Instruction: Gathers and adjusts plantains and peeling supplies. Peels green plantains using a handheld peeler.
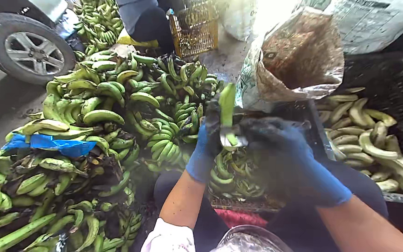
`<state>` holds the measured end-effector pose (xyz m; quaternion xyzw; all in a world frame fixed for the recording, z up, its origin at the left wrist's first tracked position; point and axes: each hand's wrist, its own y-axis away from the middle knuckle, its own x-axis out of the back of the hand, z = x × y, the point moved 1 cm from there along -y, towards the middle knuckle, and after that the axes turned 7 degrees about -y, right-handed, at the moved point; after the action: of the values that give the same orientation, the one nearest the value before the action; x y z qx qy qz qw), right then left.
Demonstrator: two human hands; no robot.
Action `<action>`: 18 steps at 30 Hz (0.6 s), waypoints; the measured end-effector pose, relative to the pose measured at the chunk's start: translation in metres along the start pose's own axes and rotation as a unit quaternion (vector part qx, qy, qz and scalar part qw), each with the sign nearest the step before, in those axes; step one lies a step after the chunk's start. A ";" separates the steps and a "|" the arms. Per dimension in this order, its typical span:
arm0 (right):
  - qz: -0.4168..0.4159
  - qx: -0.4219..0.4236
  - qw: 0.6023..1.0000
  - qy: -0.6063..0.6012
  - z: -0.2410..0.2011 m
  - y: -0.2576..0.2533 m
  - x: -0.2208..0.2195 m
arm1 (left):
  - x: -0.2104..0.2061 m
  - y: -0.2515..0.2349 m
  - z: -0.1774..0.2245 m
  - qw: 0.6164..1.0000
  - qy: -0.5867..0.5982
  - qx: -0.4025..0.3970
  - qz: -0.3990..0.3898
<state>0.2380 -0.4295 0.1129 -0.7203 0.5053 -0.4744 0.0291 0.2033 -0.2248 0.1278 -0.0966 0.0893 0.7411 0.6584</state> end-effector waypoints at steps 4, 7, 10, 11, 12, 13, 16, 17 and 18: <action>0.154 -0.098 0.974 0.131 0.034 -0.040 0.007 | -0.016 0.010 -0.018 0.985 0.070 0.123 -0.095; 0.156 -0.130 0.974 0.102 0.033 -0.042 0.017 | -0.007 0.007 -0.013 0.995 0.006 0.092 -0.039; 0.062 -0.068 0.996 0.016 0.005 -0.008 -0.004 | 0.006 0.007 -0.010 0.993 -0.106 -0.016 0.054; 0.040 -0.041 0.998 -0.009 -0.002 0.004 -0.012 | 0.008 0.008 -0.009 0.989 -0.120 -0.055 0.065; 0.030 -0.018 0.999 -0.023 -0.008 0.011 -0.017 | 0.007 0.005 -0.008 0.986 -0.116 -0.096 0.076; 0.028 -0.006 0.999 -0.034 -0.010 0.013 -0.020 | 0.005 0.000 -0.006 0.982 -0.104 -0.133 0.083; 0.062 -0.010 0.998 -0.014 0.003 -0.004 -0.016 | -0.005 0.000 -0.009 0.994 -0.043 -0.093 0.022; 0.095 -0.021 0.995 0.011 0.010 -0.016 -0.010 | -0.006 0.001 -0.014 0.999 -0.021 -0.028 -0.037; 0.122 -0.043 0.991 0.041 0.019 -0.026 -0.005 | -0.005 0.004 -0.017 0.994 -0.041 0.037 -0.089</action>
<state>0.2694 -0.4212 0.1123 -0.6337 0.6100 -0.4745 0.0353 0.2003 -0.2343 0.1130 -0.0488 0.0808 0.6791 0.7280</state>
